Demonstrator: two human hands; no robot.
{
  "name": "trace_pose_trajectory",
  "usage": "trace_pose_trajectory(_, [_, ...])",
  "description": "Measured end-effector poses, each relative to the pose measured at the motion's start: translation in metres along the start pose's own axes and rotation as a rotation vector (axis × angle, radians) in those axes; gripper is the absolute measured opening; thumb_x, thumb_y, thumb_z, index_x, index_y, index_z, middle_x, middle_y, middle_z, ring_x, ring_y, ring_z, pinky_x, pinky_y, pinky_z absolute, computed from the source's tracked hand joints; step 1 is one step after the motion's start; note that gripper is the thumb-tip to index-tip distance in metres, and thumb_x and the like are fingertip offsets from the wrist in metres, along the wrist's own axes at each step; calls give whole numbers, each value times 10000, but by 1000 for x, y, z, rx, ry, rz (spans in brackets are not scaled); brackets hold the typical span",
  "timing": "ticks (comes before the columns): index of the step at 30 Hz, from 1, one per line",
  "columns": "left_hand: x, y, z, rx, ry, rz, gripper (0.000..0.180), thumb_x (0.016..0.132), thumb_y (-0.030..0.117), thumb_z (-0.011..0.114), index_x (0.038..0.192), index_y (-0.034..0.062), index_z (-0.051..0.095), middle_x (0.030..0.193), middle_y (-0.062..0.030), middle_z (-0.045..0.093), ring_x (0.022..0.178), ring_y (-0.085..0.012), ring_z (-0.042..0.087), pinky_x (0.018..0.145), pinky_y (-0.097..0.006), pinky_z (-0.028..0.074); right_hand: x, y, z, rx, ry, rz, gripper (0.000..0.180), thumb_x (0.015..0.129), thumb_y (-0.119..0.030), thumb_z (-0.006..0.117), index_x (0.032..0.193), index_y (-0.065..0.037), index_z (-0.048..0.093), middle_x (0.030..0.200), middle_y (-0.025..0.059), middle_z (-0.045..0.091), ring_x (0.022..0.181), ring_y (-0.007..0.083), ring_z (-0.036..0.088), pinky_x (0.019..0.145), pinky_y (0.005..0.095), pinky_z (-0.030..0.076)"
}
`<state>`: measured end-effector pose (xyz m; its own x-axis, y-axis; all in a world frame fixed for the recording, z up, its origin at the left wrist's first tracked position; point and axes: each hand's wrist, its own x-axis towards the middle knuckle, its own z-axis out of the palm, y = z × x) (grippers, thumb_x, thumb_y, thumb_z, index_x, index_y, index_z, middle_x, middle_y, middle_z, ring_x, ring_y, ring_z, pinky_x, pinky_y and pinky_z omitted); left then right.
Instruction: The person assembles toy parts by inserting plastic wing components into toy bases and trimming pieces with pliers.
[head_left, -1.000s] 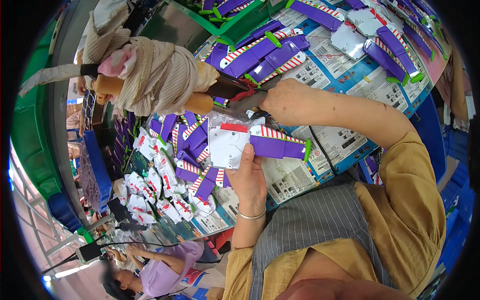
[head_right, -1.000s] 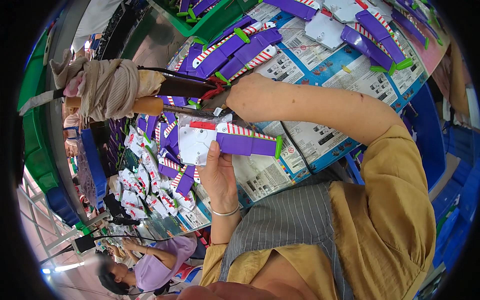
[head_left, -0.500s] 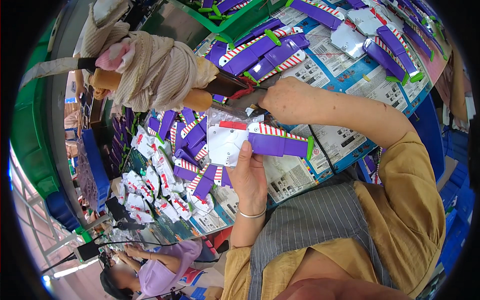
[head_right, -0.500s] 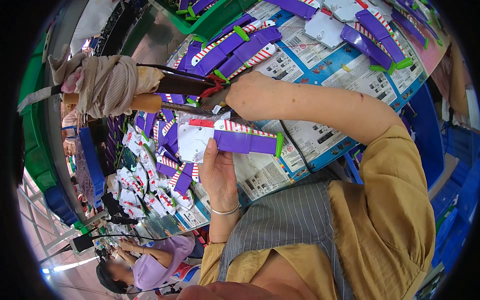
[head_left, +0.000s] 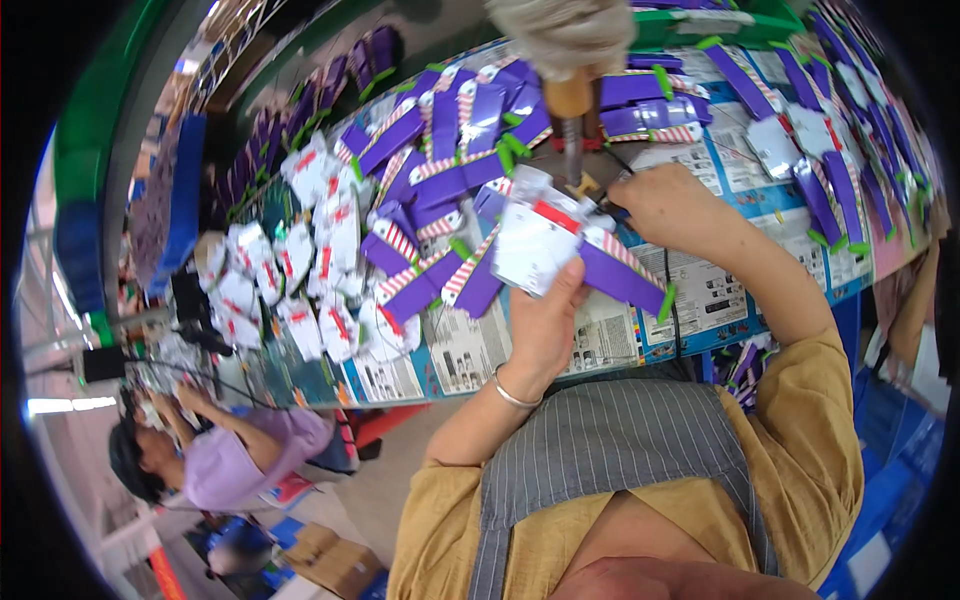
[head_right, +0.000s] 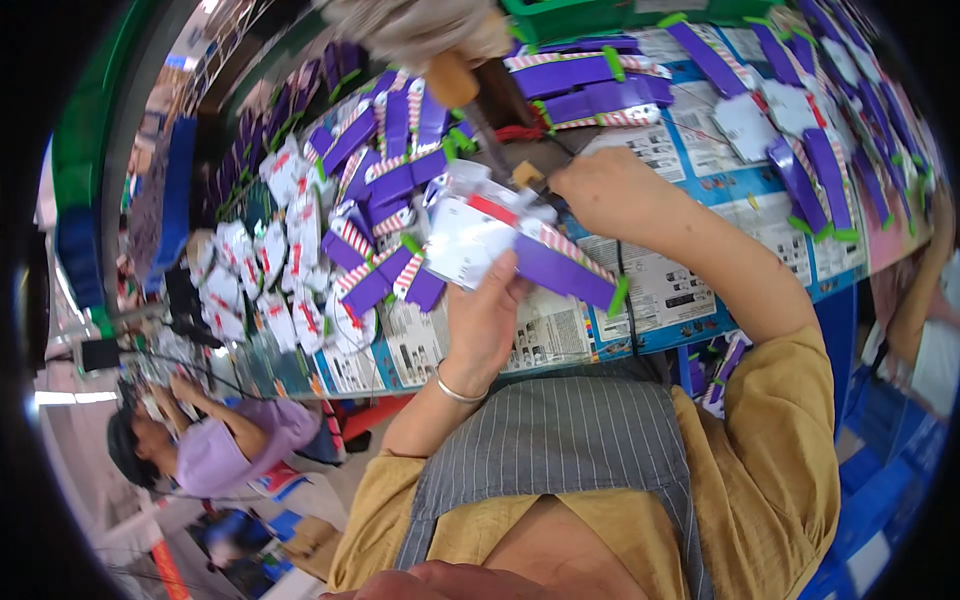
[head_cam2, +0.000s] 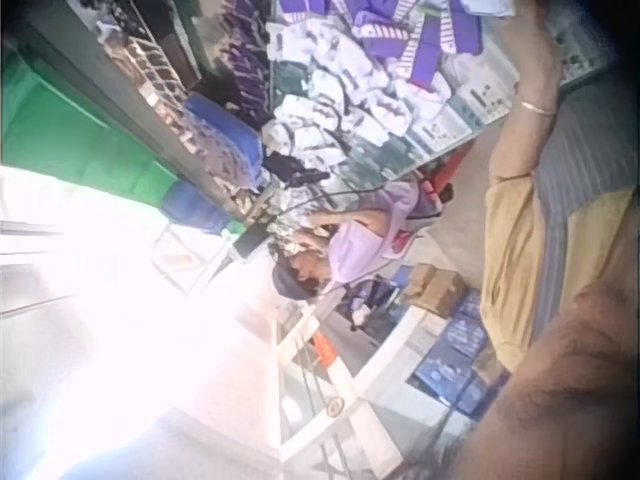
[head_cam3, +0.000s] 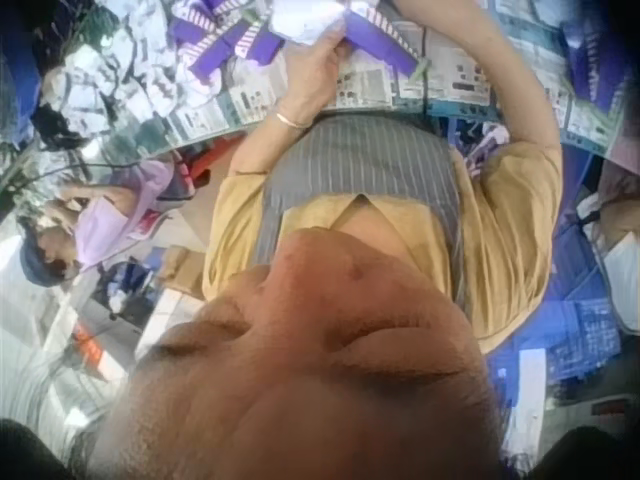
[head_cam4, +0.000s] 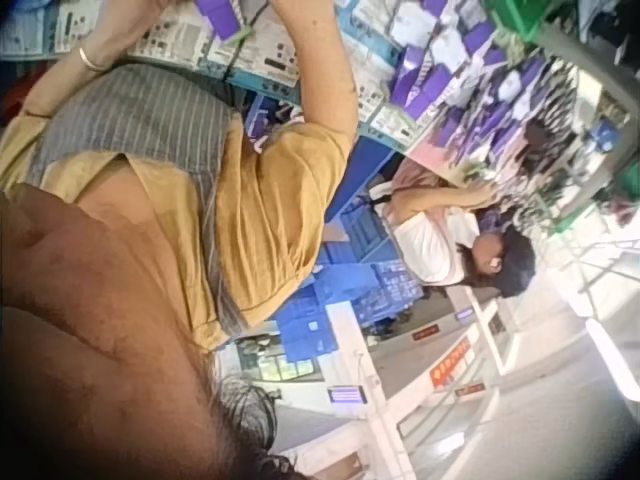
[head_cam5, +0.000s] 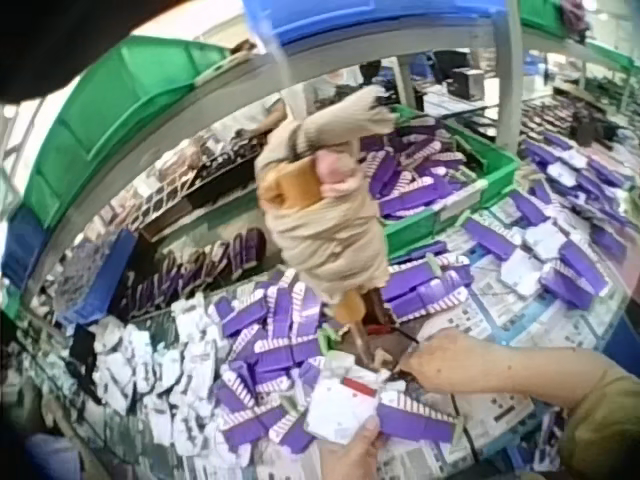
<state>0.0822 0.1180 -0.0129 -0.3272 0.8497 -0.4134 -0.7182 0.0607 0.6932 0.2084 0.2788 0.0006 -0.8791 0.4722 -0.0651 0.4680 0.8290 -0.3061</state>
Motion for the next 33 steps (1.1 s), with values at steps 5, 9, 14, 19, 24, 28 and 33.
trace_pose_trajectory(5, [-60,9,-44,275,-238,-155,484,821,-33,538,1282,12,396,1171,-91,540,1056,-172,547,792,-266,475,-35,-37,-18,-423,-287,-187,47,716,-114,572,756,-90,576,642,48,575,654,216,593,637,344,415])
trace_pose_trajectory(9, [-51,50,-83,1416,-374,513,615,688,-100,495,1284,41,438,1097,-130,564,886,-228,607,692,-298,486,-35,-53,-20,-661,-391,-172,74,714,-134,594,771,-96,567,662,35,578,670,203,592,638,327,406])
trace_pose_trajectory(14, [-24,73,-65,2096,22,760,569,720,42,652,1259,79,474,1123,-74,532,1068,-243,477,914,-393,347,-34,-21,-7,-129,-419,-87,139,717,-115,610,833,-56,561,760,78,592,777,316,587,740,408,427])
trace_pose_trajectory(19, [-39,75,-81,1767,-117,749,579,643,31,714,1194,46,538,931,-94,528,834,-251,545,717,-341,436,-74,-15,-6,403,107,-13,396,673,19,622,1037,-61,491,1030,140,478,1009,329,477,898,413,348])
trace_pose_trajectory(24, [-49,74,-112,1623,-206,877,288,638,-60,628,901,58,629,1053,-119,544,986,-325,531,840,-433,424,-110,3,21,366,303,115,526,574,119,535,1072,-47,505,1091,151,456,1040,347,468,919,422,381])
trace_pose_trajectory(28, [-60,76,-118,1629,-277,911,255,604,-25,654,835,83,646,1035,-89,593,1018,-322,532,852,-423,431,-98,-10,23,341,297,135,474,637,43,604,1084,-98,534,865,128,590,860,344,566,744,408,451])
trace_pose_trajectory(33, [-85,81,-110,1744,-301,1181,201,571,81,666,765,131,671,937,-22,628,926,-252,536,792,-366,443,-68,-54,6,318,-188,110,618,724,-130,658,1290,-192,415,883,137,633,830,333,598,770,424,437])
